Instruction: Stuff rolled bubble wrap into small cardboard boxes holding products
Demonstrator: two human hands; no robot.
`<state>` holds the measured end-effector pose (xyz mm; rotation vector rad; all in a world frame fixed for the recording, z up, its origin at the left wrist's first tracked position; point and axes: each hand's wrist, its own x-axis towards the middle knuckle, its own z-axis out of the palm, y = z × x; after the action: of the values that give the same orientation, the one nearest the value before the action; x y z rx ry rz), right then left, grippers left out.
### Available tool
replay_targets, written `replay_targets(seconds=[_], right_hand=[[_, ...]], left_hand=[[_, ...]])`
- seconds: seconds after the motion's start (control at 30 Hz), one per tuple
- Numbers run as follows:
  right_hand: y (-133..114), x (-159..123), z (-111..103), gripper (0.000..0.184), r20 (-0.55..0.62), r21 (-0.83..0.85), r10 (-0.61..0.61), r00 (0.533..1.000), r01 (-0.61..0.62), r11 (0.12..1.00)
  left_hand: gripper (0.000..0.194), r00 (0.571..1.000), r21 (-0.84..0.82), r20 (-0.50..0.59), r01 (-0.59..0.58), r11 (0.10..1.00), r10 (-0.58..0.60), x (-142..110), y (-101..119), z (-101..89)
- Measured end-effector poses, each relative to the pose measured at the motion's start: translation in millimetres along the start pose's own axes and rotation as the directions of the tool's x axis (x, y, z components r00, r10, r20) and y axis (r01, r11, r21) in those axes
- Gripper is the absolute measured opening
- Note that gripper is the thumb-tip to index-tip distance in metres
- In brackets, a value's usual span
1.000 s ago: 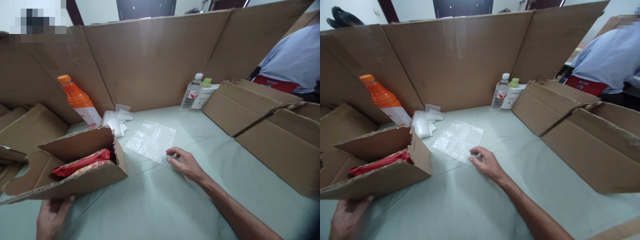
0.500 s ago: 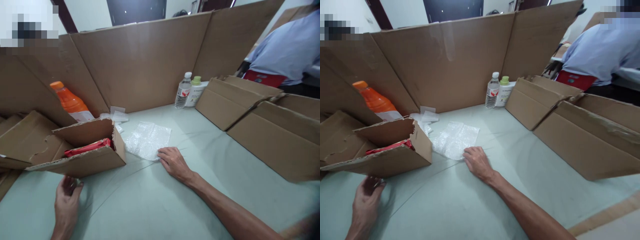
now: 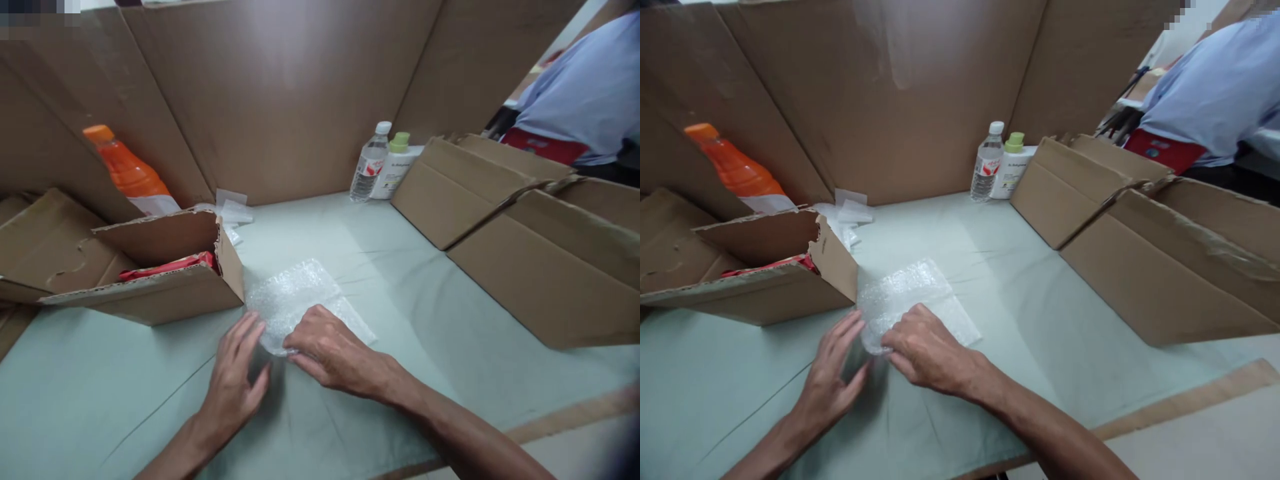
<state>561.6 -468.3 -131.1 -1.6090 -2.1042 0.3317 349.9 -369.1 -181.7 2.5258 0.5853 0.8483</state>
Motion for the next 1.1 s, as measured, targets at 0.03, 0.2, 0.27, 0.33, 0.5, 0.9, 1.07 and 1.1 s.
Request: replay_targets(seconds=[0.03, 0.2, 0.27, 0.33, 0.5, 0.9, 1.07, 1.1], right_hand=[[-4, -2, -2, 0.012, 0.009, 0.0, -0.01, 1.0, 0.01, 1.0], [2, -40, -25, 0.055, 0.018, 0.102, 0.045, 0.999, -0.047, 0.994], [11, -63, -34, 0.073, 0.043, 0.129, 0.134, 0.99, -0.139, 0.982], [21, -83, -38, 0.079, 0.073, 0.135, 0.235, 0.969, -0.243, 0.961], [32, -89, -26, 0.053, 0.056, 0.305, 0.426, 0.903, -0.422, 0.854], [51, -42, 2, 0.019, -0.102, 0.329, 0.576, 0.811, -0.518, 0.789], [56, -48, 18, 0.026, -0.286, -0.002, 0.484, 0.827, -0.506, 0.863], [57, -49, 20, 0.025, -0.294, -0.018, 0.464, 0.835, -0.49, 0.871]], left_hand=[[0.041, 0.999, -0.051, 0.03, -0.027, 0.998, 0.029, 8, 2, 6.7], [0.018, 0.962, -0.328, 0.17, 0.261, 0.908, -0.215, 22, 9, 12.3], [0.019, 0.877, -0.398, 0.237, 0.479, 0.782, -0.417, 19, 8, 4.7], [0.026, 0.779, -0.46, 0.287, 0.622, 0.633, -0.557, 13, 6, -2.4], [0.033, 0.673, -0.549, 0.357, 0.712, 0.438, -0.647, 2, 4, -7.0], [0.027, 0.81, -0.151, 0.164, 0.585, 0.797, -0.563, 4, -12, -18.1], [0.033, 0.912, 0.076, 0.044, 0.404, 0.912, -0.408, 1, -26, -3.6], [0.033, 0.928, 0.106, 0.032, 0.366, 0.925, -0.371, 1, -28, -1.4]])
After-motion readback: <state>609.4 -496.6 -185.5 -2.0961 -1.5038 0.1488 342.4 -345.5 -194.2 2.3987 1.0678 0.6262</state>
